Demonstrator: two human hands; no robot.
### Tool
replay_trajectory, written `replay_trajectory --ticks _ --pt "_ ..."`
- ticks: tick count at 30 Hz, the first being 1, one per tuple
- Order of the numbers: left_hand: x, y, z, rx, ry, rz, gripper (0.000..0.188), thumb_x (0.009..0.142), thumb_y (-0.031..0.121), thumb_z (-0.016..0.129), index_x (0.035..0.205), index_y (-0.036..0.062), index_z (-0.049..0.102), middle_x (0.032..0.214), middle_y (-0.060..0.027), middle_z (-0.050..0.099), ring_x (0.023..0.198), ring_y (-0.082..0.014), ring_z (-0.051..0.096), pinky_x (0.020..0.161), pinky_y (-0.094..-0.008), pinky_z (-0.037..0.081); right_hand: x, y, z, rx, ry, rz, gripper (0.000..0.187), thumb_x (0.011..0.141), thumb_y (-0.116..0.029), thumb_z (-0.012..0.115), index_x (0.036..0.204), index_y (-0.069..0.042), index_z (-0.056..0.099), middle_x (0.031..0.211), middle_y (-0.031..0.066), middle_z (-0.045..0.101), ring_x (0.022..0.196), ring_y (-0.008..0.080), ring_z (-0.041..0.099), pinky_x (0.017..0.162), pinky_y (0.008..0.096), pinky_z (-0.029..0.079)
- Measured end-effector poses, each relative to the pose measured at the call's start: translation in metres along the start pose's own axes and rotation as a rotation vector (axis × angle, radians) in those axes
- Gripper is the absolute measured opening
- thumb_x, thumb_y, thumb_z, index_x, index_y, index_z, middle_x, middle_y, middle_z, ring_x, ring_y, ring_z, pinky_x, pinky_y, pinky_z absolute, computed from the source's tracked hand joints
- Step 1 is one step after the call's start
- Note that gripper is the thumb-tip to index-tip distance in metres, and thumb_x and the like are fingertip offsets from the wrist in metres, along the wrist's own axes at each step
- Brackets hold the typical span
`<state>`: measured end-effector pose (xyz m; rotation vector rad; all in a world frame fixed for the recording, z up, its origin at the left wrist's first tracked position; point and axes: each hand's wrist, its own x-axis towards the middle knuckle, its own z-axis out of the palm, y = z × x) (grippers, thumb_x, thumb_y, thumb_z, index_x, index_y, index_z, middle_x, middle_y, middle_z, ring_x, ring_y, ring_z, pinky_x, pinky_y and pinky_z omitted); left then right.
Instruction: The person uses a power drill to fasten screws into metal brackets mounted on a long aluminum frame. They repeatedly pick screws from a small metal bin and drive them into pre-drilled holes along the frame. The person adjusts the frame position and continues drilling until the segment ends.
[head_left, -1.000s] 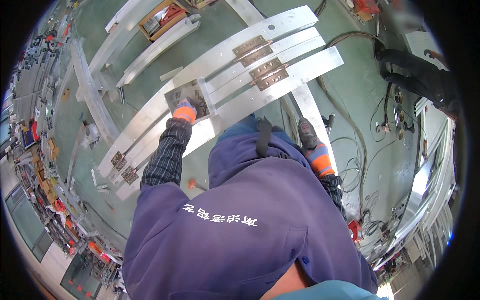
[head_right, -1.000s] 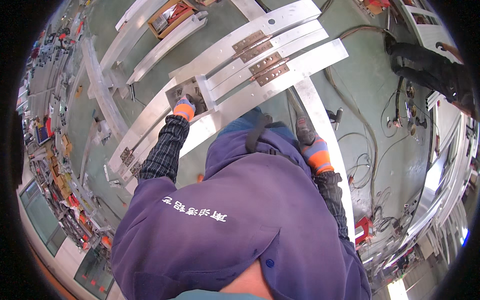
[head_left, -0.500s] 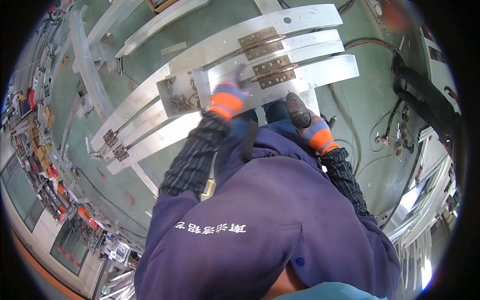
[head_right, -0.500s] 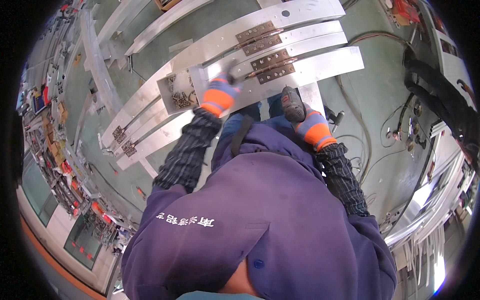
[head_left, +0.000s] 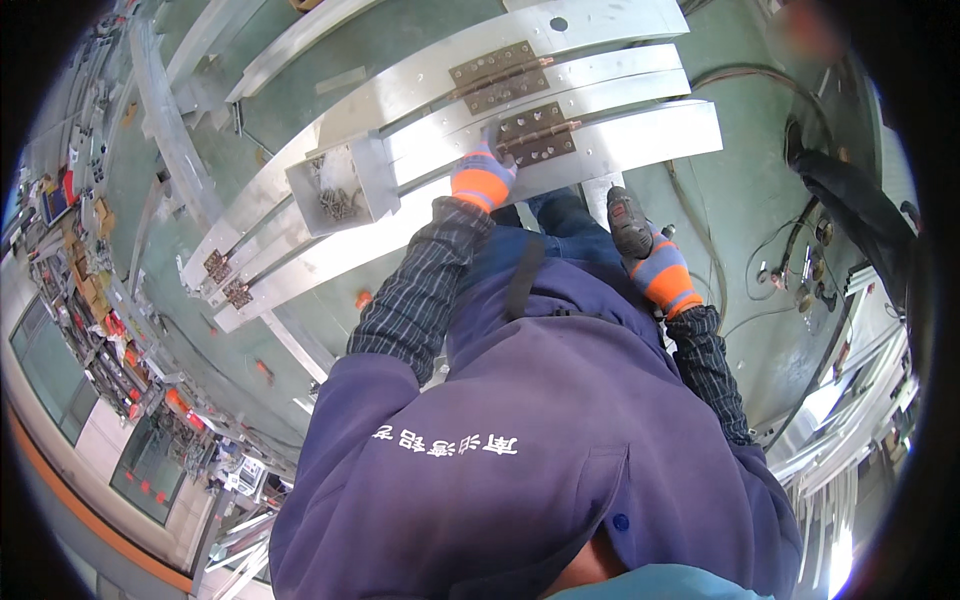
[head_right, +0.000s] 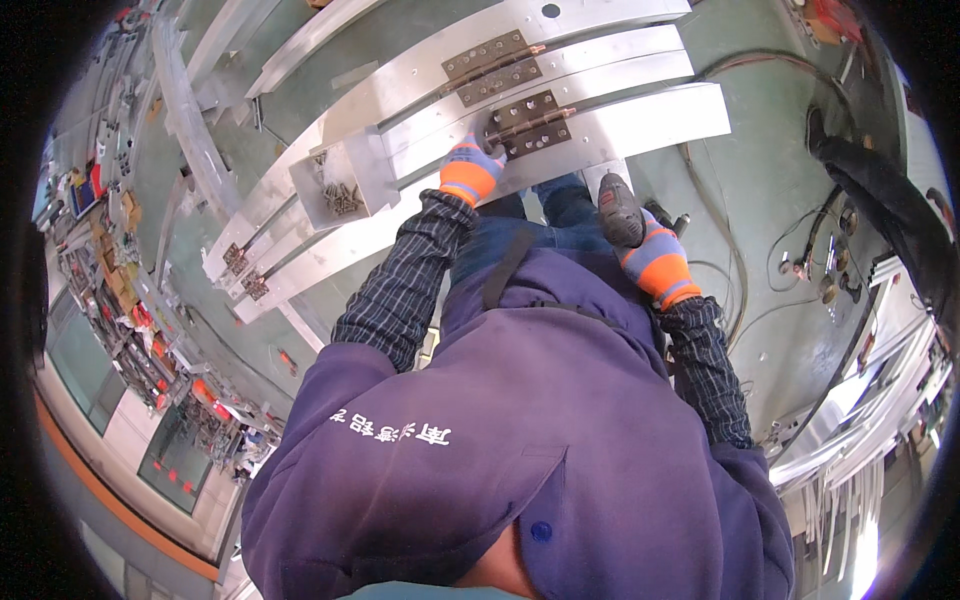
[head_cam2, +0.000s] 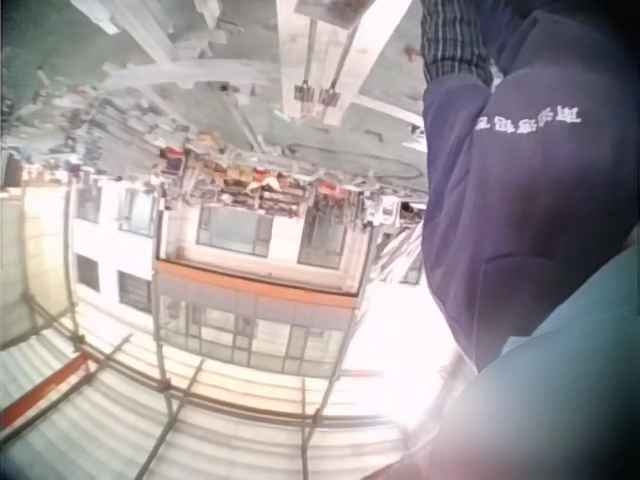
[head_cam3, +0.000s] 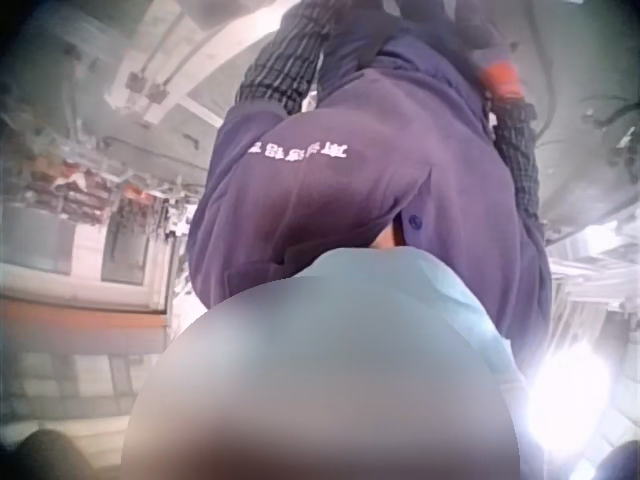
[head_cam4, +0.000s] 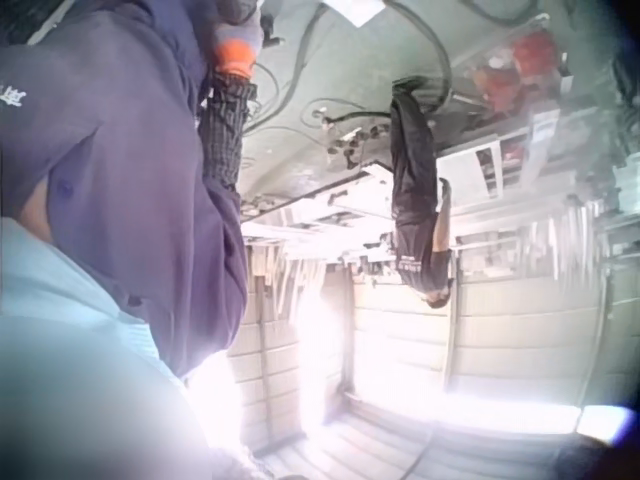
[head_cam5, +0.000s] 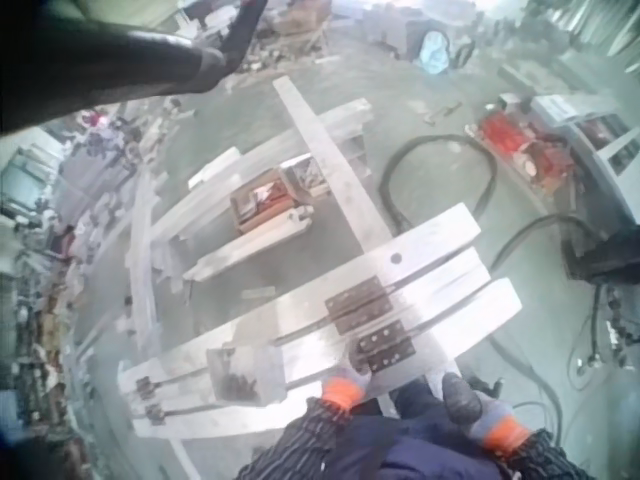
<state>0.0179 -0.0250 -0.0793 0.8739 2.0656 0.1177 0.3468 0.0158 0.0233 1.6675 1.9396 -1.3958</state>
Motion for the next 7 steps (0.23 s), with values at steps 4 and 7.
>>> replay_trajectory --ticks 4,7 --pt "0.006 0.010 0.016 0.081 0.004 -0.020 0.093 0.086 0.032 0.078 0.163 0.0200 0.028 0.123 -0.0212 0.073 0.114 -0.0390 0.070 0.101 -0.0450 0.054 0.011 0.000 -0.009 -0.039 -0.035 -0.015 0.050 0.086 -0.033 0.076 0.130 -0.011 0.064 0.105 0.0227 0.075 0.104 0.0414 0.072 0.088 0.0454 0.057" --pt "0.021 0.004 0.014 -0.239 0.053 -0.201 0.105 0.087 0.032 0.077 0.168 0.0202 0.013 0.127 -0.0236 0.071 0.117 -0.0340 0.071 0.105 -0.0439 0.053 0.009 -0.013 -0.026 -0.060 -0.094 0.040 0.051 0.088 -0.032 0.075 0.132 -0.011 0.063 0.108 0.0251 0.074 0.107 0.0405 0.071 0.091 0.0454 0.056"
